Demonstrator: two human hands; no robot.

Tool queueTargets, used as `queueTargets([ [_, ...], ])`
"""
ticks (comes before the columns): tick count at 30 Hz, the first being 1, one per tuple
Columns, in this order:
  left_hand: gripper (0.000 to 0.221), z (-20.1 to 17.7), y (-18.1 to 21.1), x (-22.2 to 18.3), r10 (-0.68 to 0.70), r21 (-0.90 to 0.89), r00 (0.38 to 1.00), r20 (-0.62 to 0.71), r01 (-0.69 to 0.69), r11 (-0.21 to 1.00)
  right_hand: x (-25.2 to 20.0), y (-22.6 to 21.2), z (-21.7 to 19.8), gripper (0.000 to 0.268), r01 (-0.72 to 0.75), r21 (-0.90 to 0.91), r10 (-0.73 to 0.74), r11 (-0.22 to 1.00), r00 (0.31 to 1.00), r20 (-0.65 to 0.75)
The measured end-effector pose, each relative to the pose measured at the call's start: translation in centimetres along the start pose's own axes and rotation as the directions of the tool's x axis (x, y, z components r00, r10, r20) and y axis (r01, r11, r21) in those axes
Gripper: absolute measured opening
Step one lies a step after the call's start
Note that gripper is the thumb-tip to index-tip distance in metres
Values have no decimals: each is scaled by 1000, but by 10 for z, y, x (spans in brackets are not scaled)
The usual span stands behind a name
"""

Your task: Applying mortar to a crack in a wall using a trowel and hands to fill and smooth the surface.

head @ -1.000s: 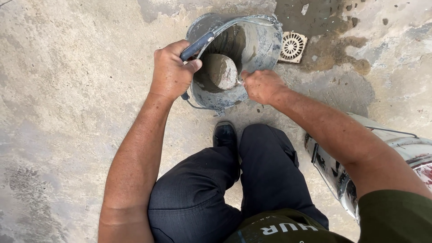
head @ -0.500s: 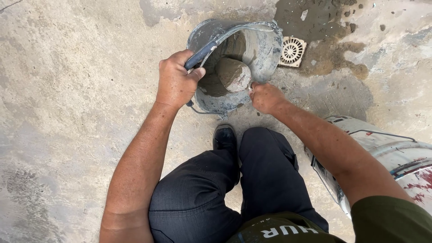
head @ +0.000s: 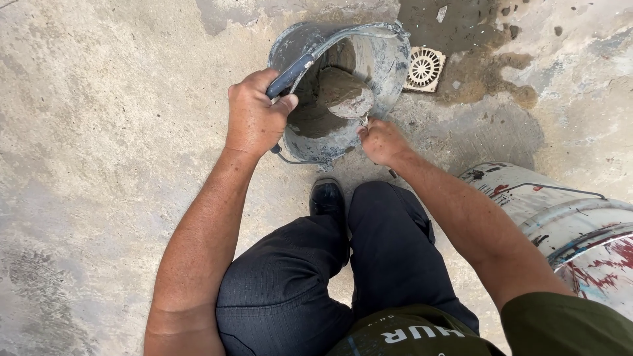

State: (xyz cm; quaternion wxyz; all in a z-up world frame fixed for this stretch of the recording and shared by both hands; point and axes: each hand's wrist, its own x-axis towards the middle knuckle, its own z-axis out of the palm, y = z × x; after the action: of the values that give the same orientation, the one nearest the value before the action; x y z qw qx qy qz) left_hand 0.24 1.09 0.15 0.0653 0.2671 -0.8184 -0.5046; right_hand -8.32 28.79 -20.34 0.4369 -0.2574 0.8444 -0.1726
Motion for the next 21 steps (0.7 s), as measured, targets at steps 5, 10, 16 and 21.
queueTargets([
  [5,12,-3,4,4,5,15,1000,-7,-5,1000,-18,-23,-25,40,34,-6,-33,999,999,18],
  [10,14,-2,6,4,5,7,999,-38,-4,1000,-38,-31,-94,36,25,-328,-71,944,989,-128],
  [16,14,8,3,10,26,57,999,-37,-24,998,-25,-17,-144,15,78,-807,-444,585,864,-239],
  [21,13,12,12,22,-7,92,999,34,4,996,7,-21,-153,33,31,-928,-280,372,957,-80],
])
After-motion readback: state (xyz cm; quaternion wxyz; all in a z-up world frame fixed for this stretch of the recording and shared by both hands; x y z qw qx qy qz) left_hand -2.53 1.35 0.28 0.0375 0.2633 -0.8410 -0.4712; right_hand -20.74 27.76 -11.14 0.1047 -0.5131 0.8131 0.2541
